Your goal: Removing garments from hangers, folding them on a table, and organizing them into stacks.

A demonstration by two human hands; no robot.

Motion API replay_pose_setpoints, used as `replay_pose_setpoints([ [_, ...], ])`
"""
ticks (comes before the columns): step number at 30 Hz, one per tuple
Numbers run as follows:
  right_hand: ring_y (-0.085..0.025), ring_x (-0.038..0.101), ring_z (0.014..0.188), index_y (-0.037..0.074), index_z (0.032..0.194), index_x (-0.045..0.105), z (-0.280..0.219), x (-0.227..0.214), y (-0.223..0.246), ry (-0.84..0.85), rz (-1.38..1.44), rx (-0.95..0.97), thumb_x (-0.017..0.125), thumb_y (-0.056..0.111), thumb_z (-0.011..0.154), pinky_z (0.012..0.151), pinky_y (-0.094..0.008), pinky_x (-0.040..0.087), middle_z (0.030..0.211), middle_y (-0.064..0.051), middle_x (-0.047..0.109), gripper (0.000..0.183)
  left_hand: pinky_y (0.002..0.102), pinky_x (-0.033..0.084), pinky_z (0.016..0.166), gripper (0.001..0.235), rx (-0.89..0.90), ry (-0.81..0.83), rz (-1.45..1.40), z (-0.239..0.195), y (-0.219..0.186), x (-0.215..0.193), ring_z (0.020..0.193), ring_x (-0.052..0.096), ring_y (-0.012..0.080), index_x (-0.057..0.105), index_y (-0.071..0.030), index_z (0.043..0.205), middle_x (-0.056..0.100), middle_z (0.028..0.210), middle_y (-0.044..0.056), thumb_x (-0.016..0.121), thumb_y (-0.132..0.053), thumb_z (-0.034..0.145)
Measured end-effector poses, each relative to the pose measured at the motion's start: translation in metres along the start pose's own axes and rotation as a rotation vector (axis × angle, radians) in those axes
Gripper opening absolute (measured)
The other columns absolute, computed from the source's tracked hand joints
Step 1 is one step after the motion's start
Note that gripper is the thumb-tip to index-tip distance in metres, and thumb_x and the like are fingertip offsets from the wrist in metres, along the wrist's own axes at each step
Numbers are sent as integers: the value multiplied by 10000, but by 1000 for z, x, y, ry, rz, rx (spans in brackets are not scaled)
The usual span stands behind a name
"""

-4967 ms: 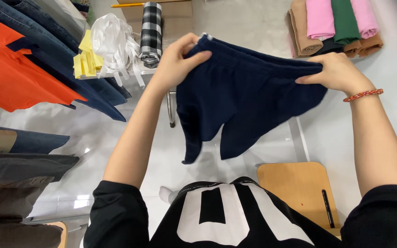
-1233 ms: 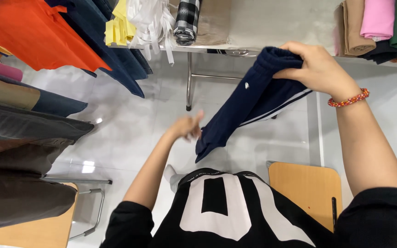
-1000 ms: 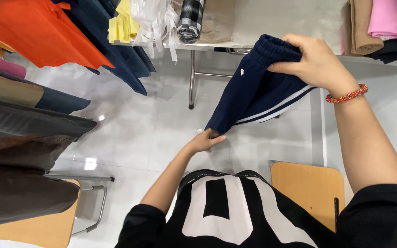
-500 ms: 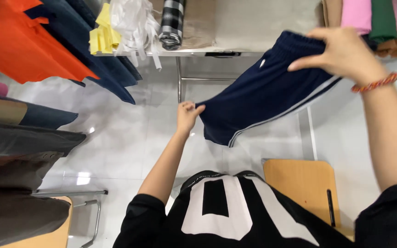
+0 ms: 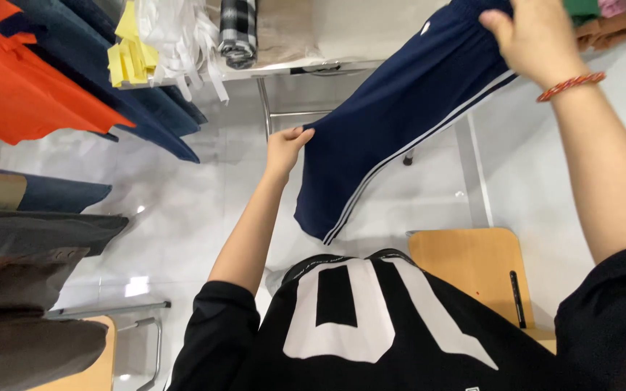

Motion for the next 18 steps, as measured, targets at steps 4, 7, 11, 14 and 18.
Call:
replay_pose_setpoints([
  [4,-572,663,1072,-74,1433,672,6,-10,17,86,102,64,719,100,1154,863,-608,498,1263,-326,745,332,265,481,1133,577,-150,-18,-8,-10,-10,-3,1285,676,130,768,-20,1263,760,1339,43,878,-323,784],
  [7,-571,654,1037,-94,1400,671,13,-12,16,35,104,32,709,75,1157,853,-592,483,1198,-348,738,298,255,504,1063,502,-136,-62,-62,-9,-17,-8,1197,695,121,802,-33,1180,776,1239,23,894,-315,775],
  [11,-562,625,946,-102,1275,607,19,-13,15,-61,58,58,662,121,1224,727,-607,463,1107,-326,681,235,244,512,971,434,-104,-122,-82,-1,-20,-17,1047,673,59,806,-57,1115,783,1085,-42,911,-311,779],
  [14,-490,684,846,-6,1260,688,18,-16,15,-150,23,77,663,256,1291,626,-571,482,1004,-225,742,265,240,486,914,300,-85,-159,-71,-7,-29,-28,967,615,27,807,-79,1008,744,980,-98,895,-300,824],
  [18,-308,698,794,62,1234,702,28,-15,20,-214,93,-25,931,523,1185,686,-448,490,984,-92,747,517,220,425,764,212,54,-217,0,-3,-31,-44,866,477,-19,750,-129,779,558,824,-196,848,-273,900],
])
Point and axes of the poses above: each hand's wrist, its own z-axis towards the middle knuckle, its own x-axis out of the palm, y = z × x, the point moved 8 cm from there along z, towards the middle knuckle
